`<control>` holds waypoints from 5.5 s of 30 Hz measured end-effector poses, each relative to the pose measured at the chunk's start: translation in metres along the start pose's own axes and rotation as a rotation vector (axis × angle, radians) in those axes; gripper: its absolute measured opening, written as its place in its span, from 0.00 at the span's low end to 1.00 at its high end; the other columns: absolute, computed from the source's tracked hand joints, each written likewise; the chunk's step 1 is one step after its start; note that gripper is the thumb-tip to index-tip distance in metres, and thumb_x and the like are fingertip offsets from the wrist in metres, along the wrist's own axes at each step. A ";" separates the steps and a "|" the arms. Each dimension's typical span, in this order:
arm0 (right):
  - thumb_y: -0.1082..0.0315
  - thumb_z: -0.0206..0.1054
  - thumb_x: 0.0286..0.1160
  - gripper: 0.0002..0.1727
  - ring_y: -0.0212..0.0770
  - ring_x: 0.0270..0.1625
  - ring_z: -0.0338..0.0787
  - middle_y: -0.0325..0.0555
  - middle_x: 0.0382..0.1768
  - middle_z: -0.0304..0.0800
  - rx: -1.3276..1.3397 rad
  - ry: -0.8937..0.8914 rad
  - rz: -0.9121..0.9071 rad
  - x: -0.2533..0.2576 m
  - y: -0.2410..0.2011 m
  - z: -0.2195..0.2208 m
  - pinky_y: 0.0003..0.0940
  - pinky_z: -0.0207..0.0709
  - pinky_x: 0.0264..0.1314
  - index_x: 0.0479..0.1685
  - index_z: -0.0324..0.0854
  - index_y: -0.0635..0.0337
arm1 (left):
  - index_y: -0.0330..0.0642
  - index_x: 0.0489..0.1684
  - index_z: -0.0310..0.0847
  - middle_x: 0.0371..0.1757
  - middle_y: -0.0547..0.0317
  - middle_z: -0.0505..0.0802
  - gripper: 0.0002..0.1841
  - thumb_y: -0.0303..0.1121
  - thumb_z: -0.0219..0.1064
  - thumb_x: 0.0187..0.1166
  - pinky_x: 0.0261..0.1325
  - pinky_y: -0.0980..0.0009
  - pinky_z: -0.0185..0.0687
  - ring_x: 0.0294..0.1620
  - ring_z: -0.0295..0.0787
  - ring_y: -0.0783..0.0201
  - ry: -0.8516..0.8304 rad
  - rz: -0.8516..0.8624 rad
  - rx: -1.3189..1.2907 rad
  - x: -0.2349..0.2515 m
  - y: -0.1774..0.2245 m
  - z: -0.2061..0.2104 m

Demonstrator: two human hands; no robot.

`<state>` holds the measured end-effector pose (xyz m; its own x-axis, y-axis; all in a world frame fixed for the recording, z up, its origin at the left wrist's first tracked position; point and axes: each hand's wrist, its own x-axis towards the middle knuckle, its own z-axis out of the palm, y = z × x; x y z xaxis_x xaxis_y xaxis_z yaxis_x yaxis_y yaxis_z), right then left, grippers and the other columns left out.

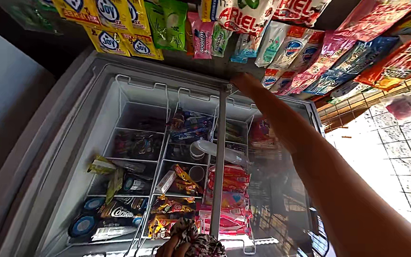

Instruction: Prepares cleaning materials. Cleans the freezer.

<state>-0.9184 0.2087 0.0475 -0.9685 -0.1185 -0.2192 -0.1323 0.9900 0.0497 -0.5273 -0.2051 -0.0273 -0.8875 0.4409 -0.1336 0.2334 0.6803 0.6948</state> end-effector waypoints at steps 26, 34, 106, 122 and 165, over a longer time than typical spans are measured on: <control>0.70 0.58 0.88 0.15 0.69 0.74 0.81 0.70 0.65 0.85 0.005 -0.197 0.030 0.024 -0.014 -0.019 0.65 0.69 0.77 0.62 0.85 0.69 | 0.34 0.50 0.91 0.62 0.26 0.87 0.35 0.33 0.88 0.32 0.59 0.39 0.80 0.60 0.84 0.26 0.064 0.038 0.030 -0.002 -0.008 0.009; 0.49 0.56 0.88 0.28 0.66 0.67 0.85 0.68 0.60 0.86 0.286 -0.006 0.272 0.017 -0.020 -0.012 0.68 0.75 0.66 0.63 0.80 0.70 | 0.35 0.51 0.91 0.62 0.27 0.88 0.34 0.33 0.87 0.32 0.57 0.40 0.81 0.60 0.85 0.26 0.074 0.037 0.037 -0.001 -0.008 0.010; 0.73 0.63 0.82 0.13 0.58 0.56 0.91 0.63 0.52 0.91 0.261 0.079 0.132 0.004 -0.006 -0.010 0.55 0.78 0.67 0.59 0.86 0.67 | 0.44 0.51 0.91 0.62 0.38 0.90 0.31 0.43 0.85 0.39 0.59 0.47 0.80 0.60 0.85 0.35 0.153 0.068 0.004 -0.004 -0.019 0.019; 0.77 0.61 0.84 0.11 0.68 0.66 0.86 0.68 0.58 0.89 -0.105 -0.188 -0.255 0.025 -0.004 -0.014 0.63 0.73 0.74 0.56 0.86 0.70 | 0.44 0.51 0.90 0.61 0.37 0.89 0.28 0.48 0.81 0.50 0.63 0.51 0.77 0.59 0.85 0.38 0.164 0.075 0.004 -0.005 -0.019 0.020; 0.75 0.71 0.74 0.12 0.62 0.62 0.88 0.68 0.58 0.88 0.080 -0.174 0.090 0.034 -0.018 -0.013 0.58 0.75 0.72 0.54 0.87 0.70 | 0.53 0.56 0.84 0.62 0.46 0.87 0.26 0.59 0.70 0.66 0.68 0.61 0.69 0.63 0.80 0.49 0.244 0.117 -0.036 -0.005 -0.031 0.031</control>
<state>-0.9515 0.1855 0.0523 -0.9236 -0.0212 -0.3828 -0.0233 0.9997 0.0010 -0.5176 -0.2103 -0.0699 -0.9258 0.3585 0.1200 0.3295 0.6095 0.7210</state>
